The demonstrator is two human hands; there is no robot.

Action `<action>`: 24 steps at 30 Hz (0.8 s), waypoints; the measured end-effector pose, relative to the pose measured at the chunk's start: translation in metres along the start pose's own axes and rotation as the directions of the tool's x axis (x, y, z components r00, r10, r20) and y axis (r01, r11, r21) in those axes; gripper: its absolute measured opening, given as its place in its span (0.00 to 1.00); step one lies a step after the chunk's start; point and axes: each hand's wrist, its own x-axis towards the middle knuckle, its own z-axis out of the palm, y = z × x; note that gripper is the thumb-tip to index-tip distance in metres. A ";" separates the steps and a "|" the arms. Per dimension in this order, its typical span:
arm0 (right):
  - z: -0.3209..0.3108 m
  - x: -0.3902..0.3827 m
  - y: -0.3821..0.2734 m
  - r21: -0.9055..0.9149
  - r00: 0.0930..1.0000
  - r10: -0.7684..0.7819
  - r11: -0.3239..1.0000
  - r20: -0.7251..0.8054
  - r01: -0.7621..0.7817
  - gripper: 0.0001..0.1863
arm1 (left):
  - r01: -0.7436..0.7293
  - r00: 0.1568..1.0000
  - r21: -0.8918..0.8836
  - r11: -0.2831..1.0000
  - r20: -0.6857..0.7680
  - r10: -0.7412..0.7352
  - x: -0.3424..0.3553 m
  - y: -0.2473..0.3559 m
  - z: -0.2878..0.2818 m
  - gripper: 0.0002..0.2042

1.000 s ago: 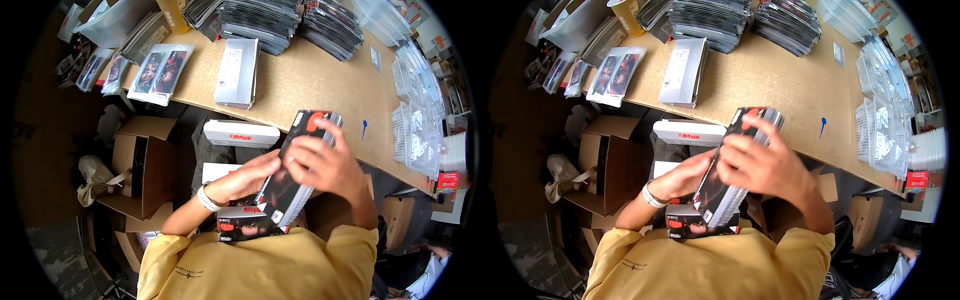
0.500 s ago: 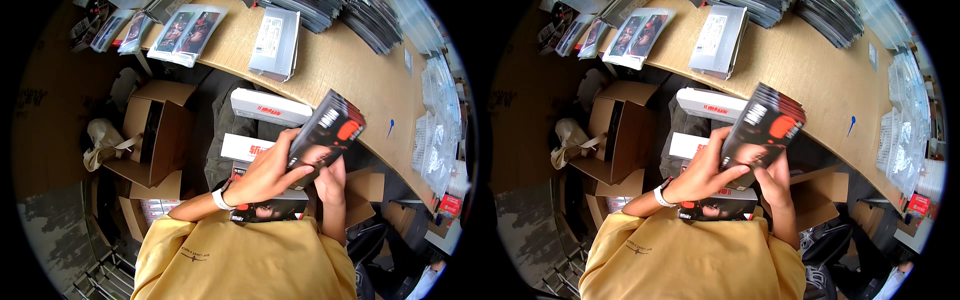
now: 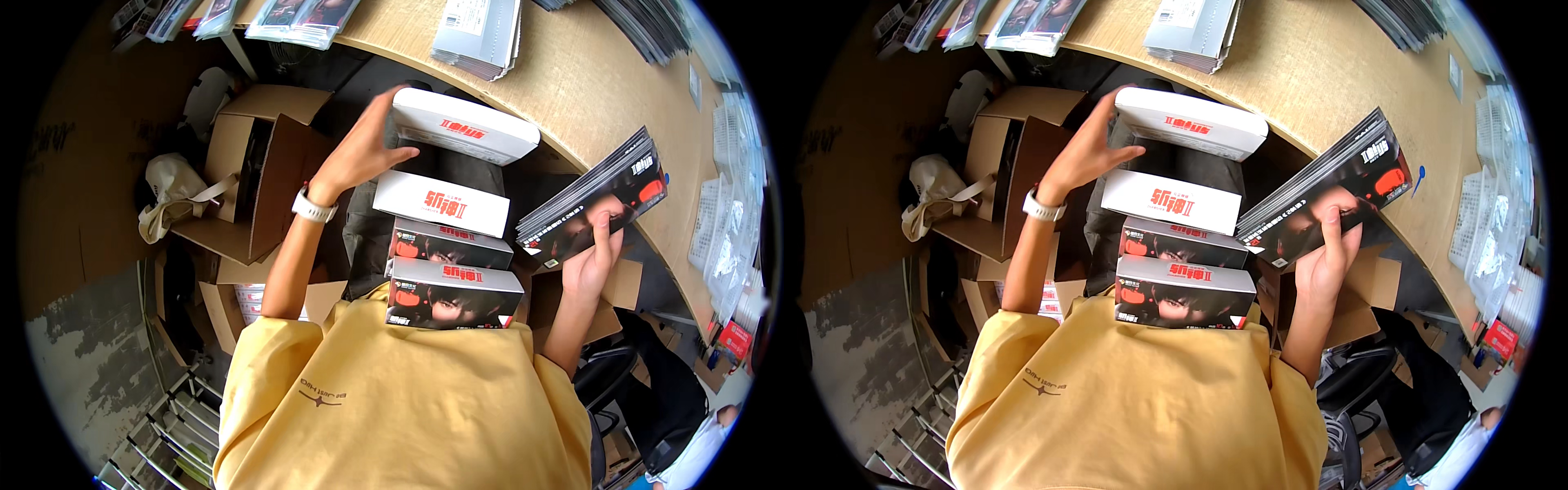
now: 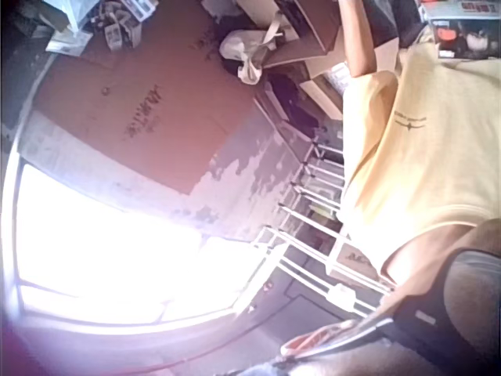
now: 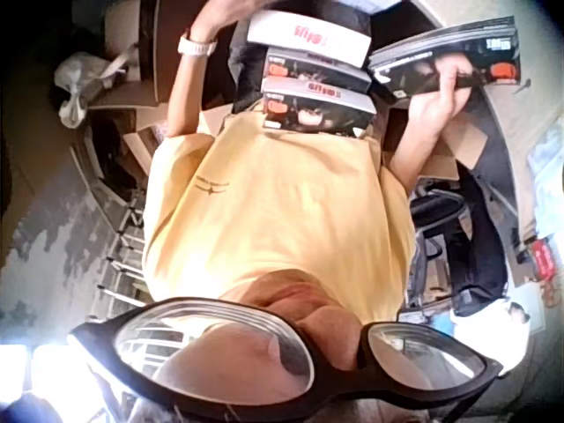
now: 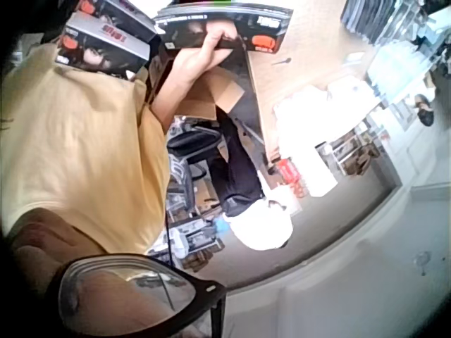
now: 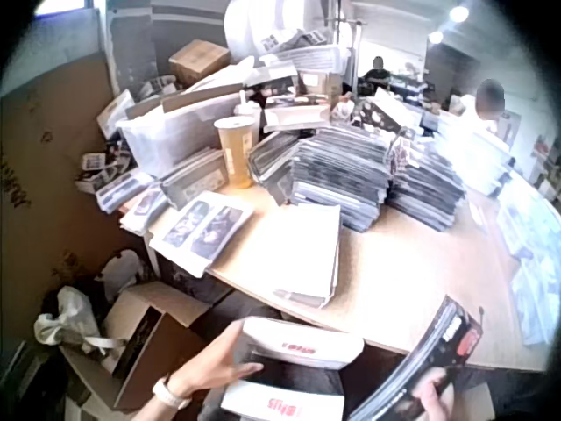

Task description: The person sits on the floor and packs stacks of media cases into white cardboard boxes. They place the cases inside, close the flaps, and then use a red marker to write text on the top of the boxes.

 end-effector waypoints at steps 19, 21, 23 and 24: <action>-0.016 -0.010 0.004 -0.032 0.997 -0.007 0.999 -0.075 0.005 0.12 | -0.472 0.824 0.517 0.714 -0.030 0.566 -0.084 0.109 -0.019 0.11; -0.005 -0.011 0.006 -0.053 0.985 0.028 0.998 -0.173 -0.038 0.12 | -0.440 0.884 0.638 0.632 0.183 0.430 -0.100 0.124 0.005 0.13; 0.001 -0.012 0.005 -0.061 0.975 0.063 0.995 -0.214 -0.078 0.12 | -0.422 0.904 0.410 0.809 0.262 0.339 -0.104 0.126 0.028 0.16; 0.005 -0.014 0.005 -0.063 0.968 0.076 0.994 -0.238 -0.093 0.12 | -0.386 0.910 0.293 0.875 0.273 0.311 -0.103 0.125 0.032 0.18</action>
